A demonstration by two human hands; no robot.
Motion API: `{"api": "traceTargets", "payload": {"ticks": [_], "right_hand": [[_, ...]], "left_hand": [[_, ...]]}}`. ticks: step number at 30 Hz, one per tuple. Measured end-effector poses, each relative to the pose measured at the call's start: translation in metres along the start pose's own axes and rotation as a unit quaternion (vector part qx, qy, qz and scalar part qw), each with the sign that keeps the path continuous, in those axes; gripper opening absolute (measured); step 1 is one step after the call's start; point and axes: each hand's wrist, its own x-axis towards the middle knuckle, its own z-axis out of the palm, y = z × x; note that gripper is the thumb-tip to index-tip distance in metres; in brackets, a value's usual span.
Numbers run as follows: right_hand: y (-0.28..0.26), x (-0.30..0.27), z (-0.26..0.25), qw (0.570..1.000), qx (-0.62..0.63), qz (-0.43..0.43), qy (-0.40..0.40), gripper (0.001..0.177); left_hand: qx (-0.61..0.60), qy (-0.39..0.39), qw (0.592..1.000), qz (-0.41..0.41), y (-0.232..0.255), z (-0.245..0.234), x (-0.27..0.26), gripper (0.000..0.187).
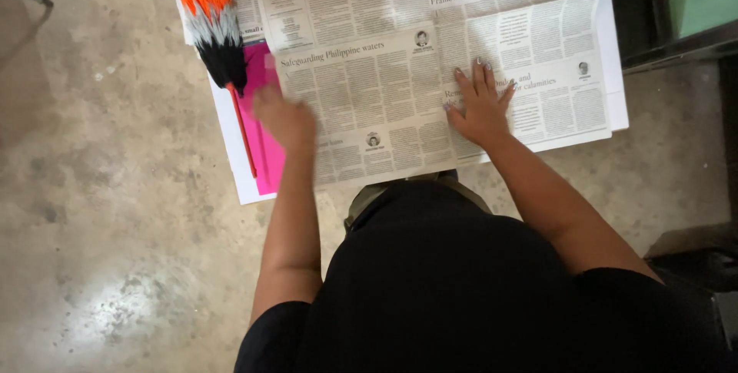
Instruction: Dusting individual pages of a stack of newspapers using a feather duster.
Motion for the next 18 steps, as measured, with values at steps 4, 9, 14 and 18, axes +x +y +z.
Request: {"api": "traceTargets", "payload": {"ticks": [4, 9, 14, 18], "right_hand": [[-0.005, 0.001, 0.013, 0.999, -0.031, -0.015, 0.031, 0.080], [-0.015, -0.011, 0.030, 0.969, -0.184, -0.153, 0.060, 0.070], [-0.023, -0.039, 0.040, 0.975, -0.118, -0.155, 0.103, 0.075], [-0.021, -0.042, 0.048, 0.972, -0.128, -0.150, 0.126, 0.078]], "left_hand": [[0.166, -0.013, 0.917, 0.363, 0.074, 0.053, -0.022, 0.053], [0.074, -0.216, 0.802, 0.552, 0.179, 0.049, -0.060, 0.090], [0.073, -0.221, 0.847, 0.479, 0.203, 0.120, -0.029, 0.096], [0.070, -0.170, 0.852, 0.490, 0.184, 0.166, -0.012, 0.100]]}}
